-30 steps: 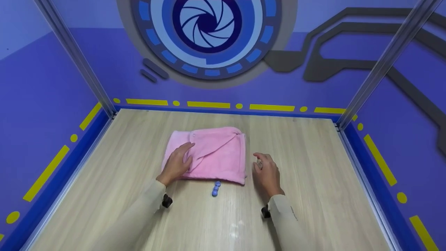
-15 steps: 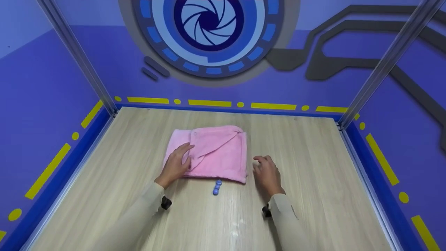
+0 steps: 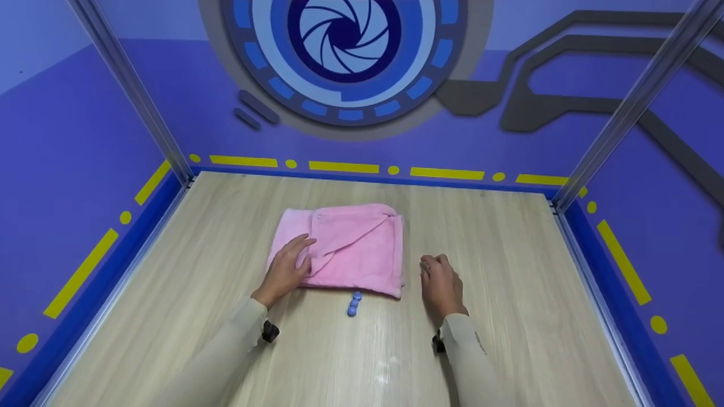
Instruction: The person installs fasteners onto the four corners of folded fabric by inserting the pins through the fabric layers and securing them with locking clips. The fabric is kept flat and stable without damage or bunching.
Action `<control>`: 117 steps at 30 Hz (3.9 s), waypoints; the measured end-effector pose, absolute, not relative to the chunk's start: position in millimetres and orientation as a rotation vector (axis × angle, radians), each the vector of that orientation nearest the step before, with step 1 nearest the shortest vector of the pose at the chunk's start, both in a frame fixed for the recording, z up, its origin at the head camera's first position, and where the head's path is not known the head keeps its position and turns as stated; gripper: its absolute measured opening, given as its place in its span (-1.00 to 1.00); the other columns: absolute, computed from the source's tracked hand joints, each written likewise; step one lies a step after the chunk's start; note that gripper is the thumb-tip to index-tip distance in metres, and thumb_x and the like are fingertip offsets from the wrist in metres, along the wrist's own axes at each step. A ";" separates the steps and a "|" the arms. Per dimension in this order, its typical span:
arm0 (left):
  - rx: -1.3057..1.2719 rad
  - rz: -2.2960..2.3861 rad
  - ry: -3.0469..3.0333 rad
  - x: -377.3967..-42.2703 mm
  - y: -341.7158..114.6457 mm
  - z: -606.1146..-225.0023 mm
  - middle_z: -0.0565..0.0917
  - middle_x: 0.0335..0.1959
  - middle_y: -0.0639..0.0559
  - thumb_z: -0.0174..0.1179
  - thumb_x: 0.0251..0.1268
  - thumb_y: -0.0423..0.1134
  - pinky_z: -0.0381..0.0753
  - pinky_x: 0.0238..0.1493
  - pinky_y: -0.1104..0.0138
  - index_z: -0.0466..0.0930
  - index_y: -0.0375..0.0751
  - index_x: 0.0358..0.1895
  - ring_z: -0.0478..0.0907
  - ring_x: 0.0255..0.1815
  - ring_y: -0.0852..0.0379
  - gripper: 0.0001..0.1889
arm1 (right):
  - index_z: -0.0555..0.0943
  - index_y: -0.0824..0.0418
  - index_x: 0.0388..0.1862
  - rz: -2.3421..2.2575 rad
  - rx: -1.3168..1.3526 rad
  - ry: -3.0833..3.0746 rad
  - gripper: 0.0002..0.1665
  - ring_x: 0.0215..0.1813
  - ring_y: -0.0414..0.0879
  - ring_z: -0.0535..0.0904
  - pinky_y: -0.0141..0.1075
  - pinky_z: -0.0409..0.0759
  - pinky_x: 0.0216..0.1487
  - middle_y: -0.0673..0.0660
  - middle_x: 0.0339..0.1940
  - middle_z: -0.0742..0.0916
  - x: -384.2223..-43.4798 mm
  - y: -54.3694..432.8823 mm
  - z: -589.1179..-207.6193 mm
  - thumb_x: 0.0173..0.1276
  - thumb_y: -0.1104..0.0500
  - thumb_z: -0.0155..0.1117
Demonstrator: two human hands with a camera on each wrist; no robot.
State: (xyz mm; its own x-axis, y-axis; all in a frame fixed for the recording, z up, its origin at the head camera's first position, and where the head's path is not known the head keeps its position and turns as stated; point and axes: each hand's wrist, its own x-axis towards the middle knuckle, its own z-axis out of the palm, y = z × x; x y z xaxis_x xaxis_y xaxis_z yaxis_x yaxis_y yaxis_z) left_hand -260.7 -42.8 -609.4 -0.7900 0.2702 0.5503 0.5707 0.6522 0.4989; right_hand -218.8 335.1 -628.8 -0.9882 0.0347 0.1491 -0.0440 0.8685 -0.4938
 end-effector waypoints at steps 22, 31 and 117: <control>-0.651 -0.989 -2.441 -258.0 -46.6 -621.2 0.63 0.21 -0.35 0.26 0.33 -0.46 0.63 0.18 -0.03 0.67 -0.31 0.15 0.66 0.09 -0.30 -0.67 | 0.69 0.24 0.10 0.684 0.057 -2.839 -0.72 -0.13 0.19 0.69 0.18 0.65 -0.19 0.23 -0.12 0.71 -226.1 338.9 -633.2 0.44 0.28 0.31; -0.647 -1.006 -2.446 -257.0 -46.1 -620.0 0.63 0.21 -0.37 0.28 0.29 -0.49 0.63 0.18 -0.03 0.68 -0.33 0.13 0.66 0.08 -0.31 -0.66 | 0.74 0.24 -0.11 0.678 0.016 -2.837 -0.85 -0.22 0.07 0.68 0.08 0.65 -0.25 0.14 -0.23 0.72 -227.6 337.8 -633.8 0.47 0.21 0.31; -1.092 -1.423 -2.519 -236.2 76.2 -594.2 0.47 0.42 -0.30 0.08 0.54 -0.38 0.27 0.52 0.21 0.49 -0.45 0.36 0.38 0.48 -0.10 -0.59 | 0.76 0.22 -0.10 0.845 0.129 -2.557 -0.88 -0.46 -0.08 0.62 -0.15 0.59 -0.39 0.12 -0.21 0.82 -215.8 313.8 -580.6 0.42 0.26 0.39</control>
